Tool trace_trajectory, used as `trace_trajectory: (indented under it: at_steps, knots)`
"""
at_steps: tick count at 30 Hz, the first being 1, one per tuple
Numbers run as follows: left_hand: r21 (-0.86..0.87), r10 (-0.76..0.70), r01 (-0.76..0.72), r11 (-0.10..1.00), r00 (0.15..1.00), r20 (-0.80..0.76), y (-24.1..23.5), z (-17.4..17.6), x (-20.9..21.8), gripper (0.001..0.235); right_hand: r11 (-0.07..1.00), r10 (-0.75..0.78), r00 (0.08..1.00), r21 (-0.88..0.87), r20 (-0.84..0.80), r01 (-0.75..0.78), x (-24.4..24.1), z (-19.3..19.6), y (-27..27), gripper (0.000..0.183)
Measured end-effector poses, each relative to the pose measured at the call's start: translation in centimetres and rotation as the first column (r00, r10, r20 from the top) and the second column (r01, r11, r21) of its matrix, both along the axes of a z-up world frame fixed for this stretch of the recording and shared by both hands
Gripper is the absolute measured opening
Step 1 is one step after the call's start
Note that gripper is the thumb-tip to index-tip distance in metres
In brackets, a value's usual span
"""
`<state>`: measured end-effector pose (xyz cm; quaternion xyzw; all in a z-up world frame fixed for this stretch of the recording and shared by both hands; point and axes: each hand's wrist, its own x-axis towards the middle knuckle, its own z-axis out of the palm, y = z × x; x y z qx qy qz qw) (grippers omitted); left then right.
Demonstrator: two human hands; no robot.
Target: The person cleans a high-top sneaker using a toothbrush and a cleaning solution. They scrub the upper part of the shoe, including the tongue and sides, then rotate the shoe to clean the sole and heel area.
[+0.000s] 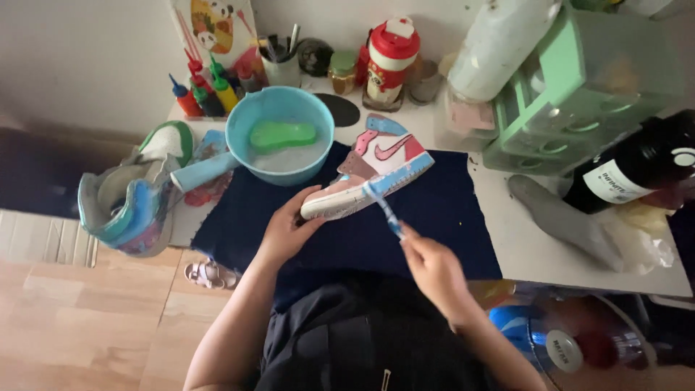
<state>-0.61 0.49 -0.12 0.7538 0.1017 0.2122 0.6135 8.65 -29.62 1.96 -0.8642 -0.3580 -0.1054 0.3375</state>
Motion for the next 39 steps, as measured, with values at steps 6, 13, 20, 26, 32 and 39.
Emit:
trace_trajectory:
  at_steps: [6, 13, 20, 26, 32, 39]
  knots:
    - [0.459, 0.033, -0.082, 0.885, 0.993, 0.115, -0.7, -0.8, -0.3, 0.067, 0.999, 0.024, 0.999, 0.039, 0.044, -0.025, 1.4, -2.0, -1.2, 0.026]
    - [0.537, 0.061, -0.106, 0.837, 0.993, 0.1, -1.3, -0.1, -1.2, 0.065, 0.983, 0.138, 0.99, 0.12, 0.029, -0.141, -1.9, -2.5, -0.2, 0.03]
    - [0.621, 0.013, -0.111, 0.776, 0.987, 0.161, -1.4, -0.7, -1.2, 0.062, 0.991, 0.108, 0.989, 0.075, 0.098, -0.115, -2.4, -4.4, -0.9, 0.029]
    - [0.658, 0.01, -0.155, 0.737, 0.976, 0.218, -1.6, -0.2, -1.3, 0.061, 0.988, 0.081, 0.987, 0.116, 0.138, -0.097, -1.0, -5.0, -2.6, 0.026]
    - [0.658, 0.0, -0.154, 0.737, 0.974, 0.227, -1.7, -0.7, -1.1, 0.062, 0.977, 0.154, 0.982, 0.134, 0.108, -0.168, -2.4, -4.8, -1.1, 0.023]
    - [0.618, 0.0, -0.128, 0.776, 0.979, 0.203, -1.5, -0.2, -1.2, 0.061, 0.99, 0.12, 0.98, 0.05, 0.16, -0.13, -1.2, -8.3, -2.9, 0.034]
